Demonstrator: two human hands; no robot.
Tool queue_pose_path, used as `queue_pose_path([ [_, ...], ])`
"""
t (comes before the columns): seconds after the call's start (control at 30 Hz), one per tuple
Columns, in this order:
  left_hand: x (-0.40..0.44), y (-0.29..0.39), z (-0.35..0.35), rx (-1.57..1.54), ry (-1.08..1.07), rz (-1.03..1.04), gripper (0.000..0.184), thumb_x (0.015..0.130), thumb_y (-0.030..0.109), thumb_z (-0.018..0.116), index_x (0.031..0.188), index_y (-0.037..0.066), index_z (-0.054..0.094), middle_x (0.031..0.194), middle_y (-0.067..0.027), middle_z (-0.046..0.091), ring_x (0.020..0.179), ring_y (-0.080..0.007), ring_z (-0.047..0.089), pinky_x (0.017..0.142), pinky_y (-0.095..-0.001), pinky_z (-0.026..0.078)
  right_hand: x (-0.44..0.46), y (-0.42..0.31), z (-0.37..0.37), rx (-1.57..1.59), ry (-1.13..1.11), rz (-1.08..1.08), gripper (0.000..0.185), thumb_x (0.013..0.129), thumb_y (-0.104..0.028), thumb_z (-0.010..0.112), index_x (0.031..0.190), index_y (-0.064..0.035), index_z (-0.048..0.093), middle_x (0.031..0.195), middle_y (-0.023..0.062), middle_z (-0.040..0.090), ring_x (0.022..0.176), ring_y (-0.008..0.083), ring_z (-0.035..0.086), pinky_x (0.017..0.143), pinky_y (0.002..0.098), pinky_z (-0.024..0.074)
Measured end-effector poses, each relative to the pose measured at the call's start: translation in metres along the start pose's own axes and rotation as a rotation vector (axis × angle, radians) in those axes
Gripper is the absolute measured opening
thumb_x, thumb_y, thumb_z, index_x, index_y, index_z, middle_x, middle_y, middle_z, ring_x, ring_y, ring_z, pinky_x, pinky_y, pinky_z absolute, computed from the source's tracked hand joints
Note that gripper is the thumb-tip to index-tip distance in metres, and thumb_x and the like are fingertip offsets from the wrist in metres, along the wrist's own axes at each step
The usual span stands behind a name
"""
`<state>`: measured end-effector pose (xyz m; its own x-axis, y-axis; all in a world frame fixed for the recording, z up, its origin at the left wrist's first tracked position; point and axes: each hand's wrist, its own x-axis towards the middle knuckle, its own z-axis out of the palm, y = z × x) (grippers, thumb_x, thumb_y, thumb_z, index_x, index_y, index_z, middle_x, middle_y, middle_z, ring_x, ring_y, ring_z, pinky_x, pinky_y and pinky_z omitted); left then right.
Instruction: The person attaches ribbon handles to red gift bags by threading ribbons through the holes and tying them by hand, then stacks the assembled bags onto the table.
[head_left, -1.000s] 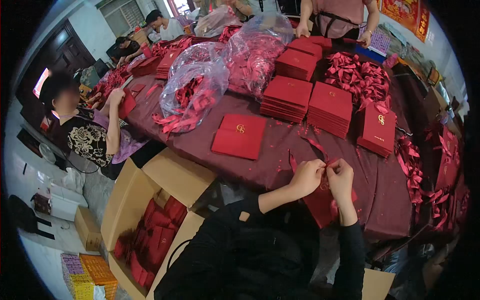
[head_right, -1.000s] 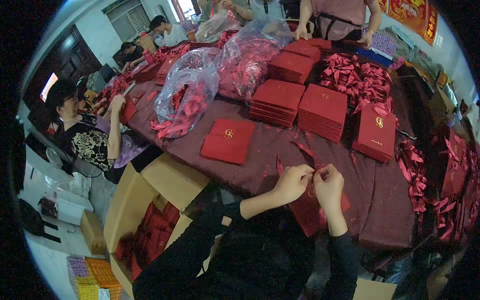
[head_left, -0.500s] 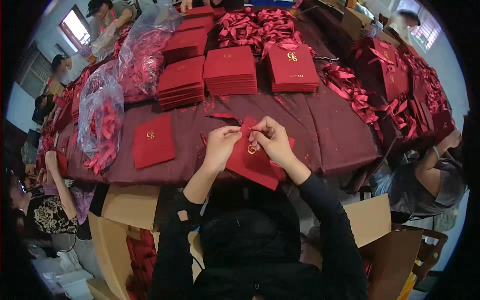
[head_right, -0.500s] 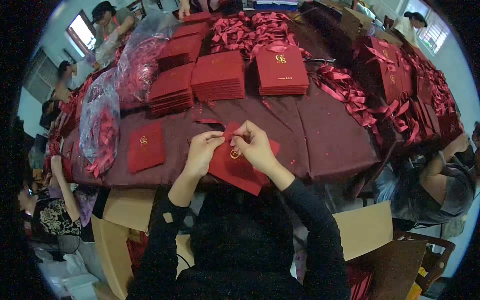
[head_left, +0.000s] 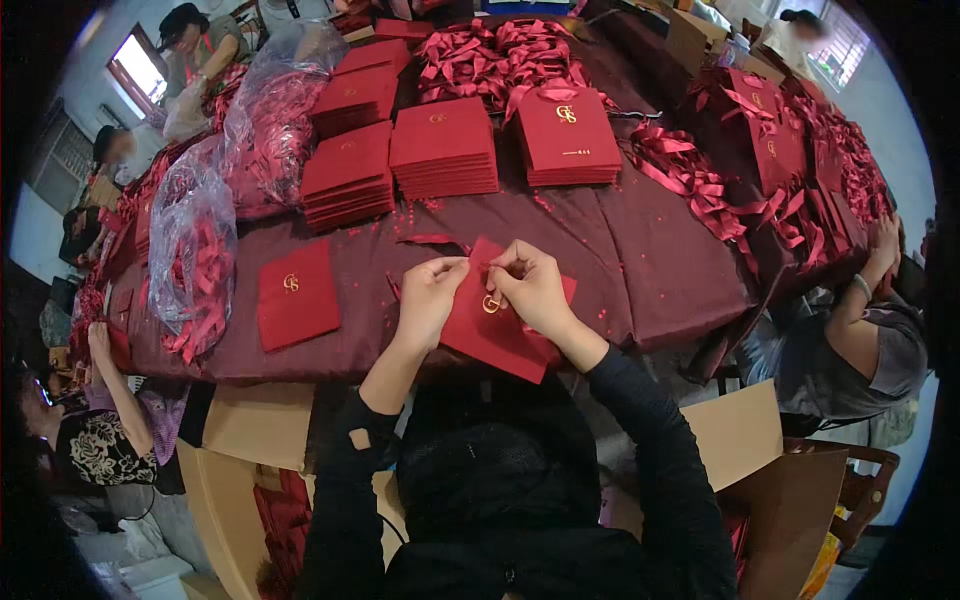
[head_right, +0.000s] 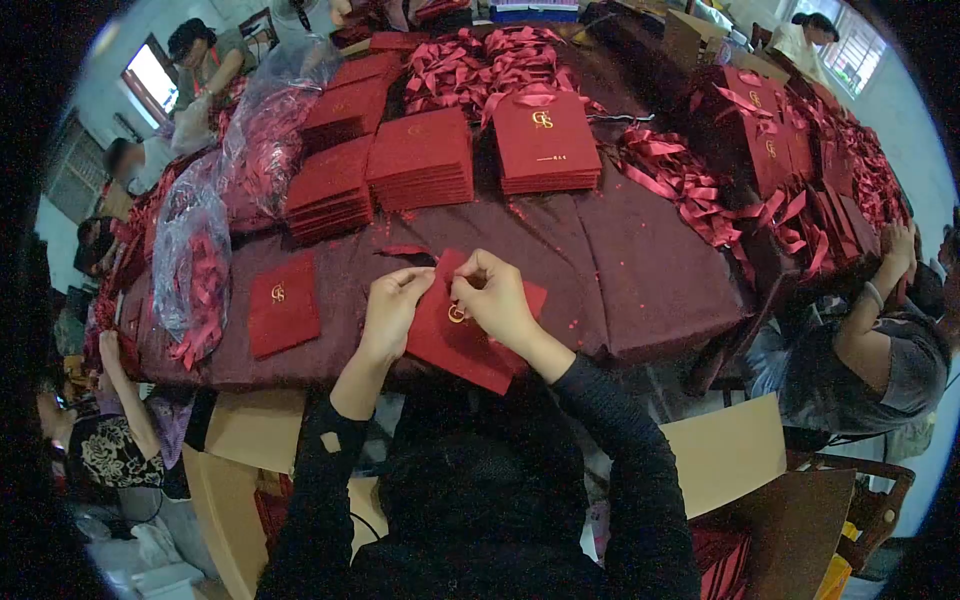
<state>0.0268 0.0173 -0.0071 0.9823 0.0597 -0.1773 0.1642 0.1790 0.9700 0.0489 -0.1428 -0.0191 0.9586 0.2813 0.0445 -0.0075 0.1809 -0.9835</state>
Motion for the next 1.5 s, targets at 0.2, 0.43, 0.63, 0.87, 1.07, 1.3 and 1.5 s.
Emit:
queue_pose_path([
  [0.2,0.003,-0.009,-0.002,0.075,-0.017,0.045,0.023,0.087,0.005,0.062,0.107,-0.007,0.064,0.09,-0.0085,0.069,0.077,-0.0081,0.06,0.069,-0.0215,0.048,0.003,0.008,0.001,-0.186,0.001,-0.102,0.006,0.085,0.004,0.056,0.084,-0.0007,0.053,0.069,0.0046,0.06,0.056,0.0071,0.056,0.048,0.0199,0.0452],
  [0.43,0.005,-0.018,-0.001,0.175,0.021,0.172,0.022,0.086,0.003,0.062,0.106,-0.008,0.064,0.089,-0.0092,0.069,0.078,-0.0087,0.061,0.069,-0.022,0.048,0.012,0.006,0.004,-0.395,-0.006,-0.141,0.005,0.084,0.003,0.057,0.081,0.0009,0.053,0.066,0.0063,0.06,0.055,0.0103,0.058,0.048,0.025,0.0459],
  [0.63,0.006,-0.02,-0.003,0.233,0.01,0.23,0.023,0.086,0.003,0.061,0.106,-0.008,0.064,0.091,-0.0119,0.069,0.08,-0.0111,0.062,0.073,-0.0239,0.049,0.012,-0.011,0.011,-0.677,0.068,-0.255,0.009,0.075,-0.003,0.061,0.074,0.0039,0.055,0.062,0.0173,0.062,0.056,0.0245,0.065,0.052,0.0349,0.0487],
  [0.87,-0.001,-0.008,0.002,0.321,0.031,0.204,0.022,0.089,0.002,0.059,0.108,-0.008,0.064,0.093,-0.0084,0.068,0.082,-0.0098,0.061,0.074,-0.023,0.047,0.021,-0.018,0.01,-0.668,-0.015,-0.059,0.006,0.074,0.0,0.058,0.074,0.0053,0.057,0.063,0.02,0.062,0.054,0.0277,0.065,0.052,0.0361,0.0504],
  [1.07,0.003,-0.018,-0.001,0.276,-0.011,0.206,0.022,0.089,0.002,0.059,0.108,-0.008,0.064,0.097,-0.0098,0.068,0.086,-0.0116,0.062,0.076,-0.0238,0.048,0.02,-0.019,0.014,-0.754,-0.028,-0.086,0.005,0.075,0.0,0.058,0.074,0.0045,0.057,0.061,0.0162,0.062,0.056,0.0219,0.065,0.053,0.0339,0.0495],
  [1.3,0.009,0.015,-0.011,-0.187,-0.134,-0.222,0.026,0.094,0.004,0.049,0.117,-0.005,0.058,0.097,-0.0062,0.066,0.081,-0.0101,0.061,0.072,-0.0235,0.048,0.015,-0.008,-0.008,-0.413,-0.199,-0.114,0.009,0.084,0.0,0.059,0.085,0.0023,0.05,0.07,0.0167,0.06,0.066,0.0208,0.061,0.059,0.0345,0.0462],
  [1.5,0.02,0.021,-0.007,0.417,-0.365,-0.084,0.017,0.094,0.003,0.048,0.104,-0.002,0.061,0.09,-0.0059,0.064,0.074,-0.0099,0.059,0.066,-0.0251,0.048,0.01,-0.016,-0.018,-0.196,-0.291,0.083,0.01,0.09,-0.001,0.056,0.093,-0.001,0.046,0.069,0.0059,0.059,0.059,0.0088,0.055,0.05,0.0253,0.0452],
])
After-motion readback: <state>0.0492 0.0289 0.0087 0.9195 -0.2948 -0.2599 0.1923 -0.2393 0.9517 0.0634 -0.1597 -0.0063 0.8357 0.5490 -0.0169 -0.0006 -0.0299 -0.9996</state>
